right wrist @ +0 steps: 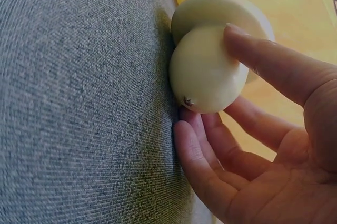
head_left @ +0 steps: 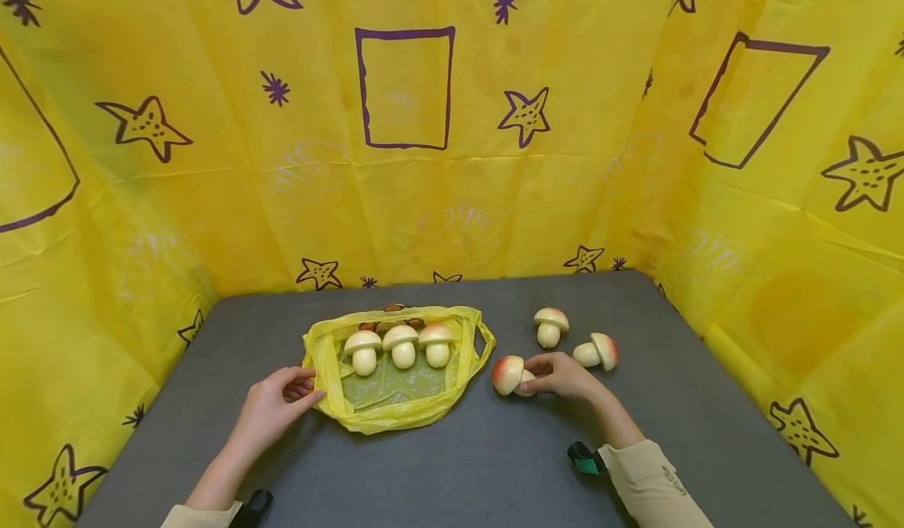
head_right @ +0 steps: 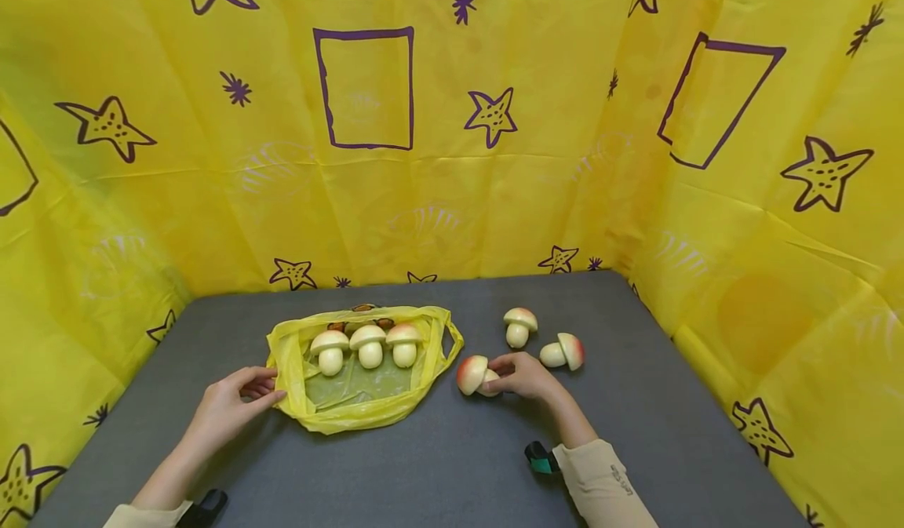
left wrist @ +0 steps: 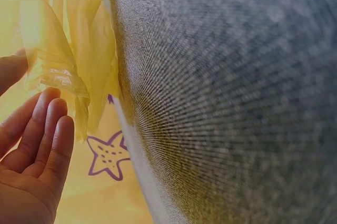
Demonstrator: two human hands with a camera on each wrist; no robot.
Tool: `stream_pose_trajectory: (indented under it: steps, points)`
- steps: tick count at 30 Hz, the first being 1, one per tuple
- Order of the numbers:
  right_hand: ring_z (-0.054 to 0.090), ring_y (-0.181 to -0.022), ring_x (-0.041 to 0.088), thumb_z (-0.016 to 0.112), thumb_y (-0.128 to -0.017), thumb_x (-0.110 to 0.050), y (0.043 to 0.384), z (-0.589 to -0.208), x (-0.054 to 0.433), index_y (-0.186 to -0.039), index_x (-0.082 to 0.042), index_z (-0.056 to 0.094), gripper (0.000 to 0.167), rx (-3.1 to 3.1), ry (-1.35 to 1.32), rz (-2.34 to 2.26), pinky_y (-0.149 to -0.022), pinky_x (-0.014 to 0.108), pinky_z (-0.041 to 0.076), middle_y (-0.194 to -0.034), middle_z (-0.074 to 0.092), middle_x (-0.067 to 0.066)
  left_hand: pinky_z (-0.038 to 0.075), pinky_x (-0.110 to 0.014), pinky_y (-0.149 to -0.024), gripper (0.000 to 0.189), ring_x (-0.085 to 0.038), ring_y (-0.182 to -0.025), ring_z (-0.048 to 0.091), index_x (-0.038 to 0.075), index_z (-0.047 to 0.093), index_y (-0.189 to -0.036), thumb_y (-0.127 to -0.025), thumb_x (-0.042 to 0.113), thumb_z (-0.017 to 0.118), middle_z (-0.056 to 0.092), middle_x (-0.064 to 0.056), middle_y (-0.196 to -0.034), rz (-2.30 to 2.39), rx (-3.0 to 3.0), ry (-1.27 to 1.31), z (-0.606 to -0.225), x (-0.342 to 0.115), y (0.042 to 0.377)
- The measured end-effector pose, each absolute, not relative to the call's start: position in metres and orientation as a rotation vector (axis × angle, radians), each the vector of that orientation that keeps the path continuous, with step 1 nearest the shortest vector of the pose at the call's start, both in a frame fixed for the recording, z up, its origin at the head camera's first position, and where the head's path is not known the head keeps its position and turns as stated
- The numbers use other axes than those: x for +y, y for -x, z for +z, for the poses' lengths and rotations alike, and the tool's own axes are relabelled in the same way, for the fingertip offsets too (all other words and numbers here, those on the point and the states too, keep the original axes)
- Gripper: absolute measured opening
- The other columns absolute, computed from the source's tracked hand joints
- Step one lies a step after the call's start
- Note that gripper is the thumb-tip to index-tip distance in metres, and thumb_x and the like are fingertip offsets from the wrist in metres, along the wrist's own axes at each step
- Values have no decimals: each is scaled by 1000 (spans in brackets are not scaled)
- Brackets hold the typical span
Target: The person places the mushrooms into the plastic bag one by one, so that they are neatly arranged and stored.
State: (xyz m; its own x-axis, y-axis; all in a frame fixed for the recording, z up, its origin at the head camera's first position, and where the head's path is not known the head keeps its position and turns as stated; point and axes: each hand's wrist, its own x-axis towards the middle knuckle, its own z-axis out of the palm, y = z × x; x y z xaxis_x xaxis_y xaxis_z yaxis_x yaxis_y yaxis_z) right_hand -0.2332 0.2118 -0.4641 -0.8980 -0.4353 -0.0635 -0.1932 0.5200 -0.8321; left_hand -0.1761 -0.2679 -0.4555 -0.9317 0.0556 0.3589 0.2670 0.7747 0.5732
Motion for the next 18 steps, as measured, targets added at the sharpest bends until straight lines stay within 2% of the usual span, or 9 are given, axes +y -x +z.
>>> stream_pose_trajectory:
  steps: [14, 18]
  points:
    - [59, -78, 11, 75, -81, -17, 230, -460, 205, -111, 8, 63, 41, 2463, 541, -1313, -68, 24, 49, -96, 69, 15, 52, -21, -62, 30, -1, -68, 58, 6, 70, -98, -73, 19, 82, 65, 1, -80, -923, -2666, 244, -454, -269, 177]
    - [58, -79, 13, 73, -82, -13, 226, -451, 202, -109, 9, 63, 37, 2468, 528, -1302, -67, 25, 48, -96, 68, 17, 52, -21, -62, 30, -1, -68, 58, 6, 70, -98, -74, 19, 82, 65, 1, -80, -923, -2672, 241, -455, -270, 177]
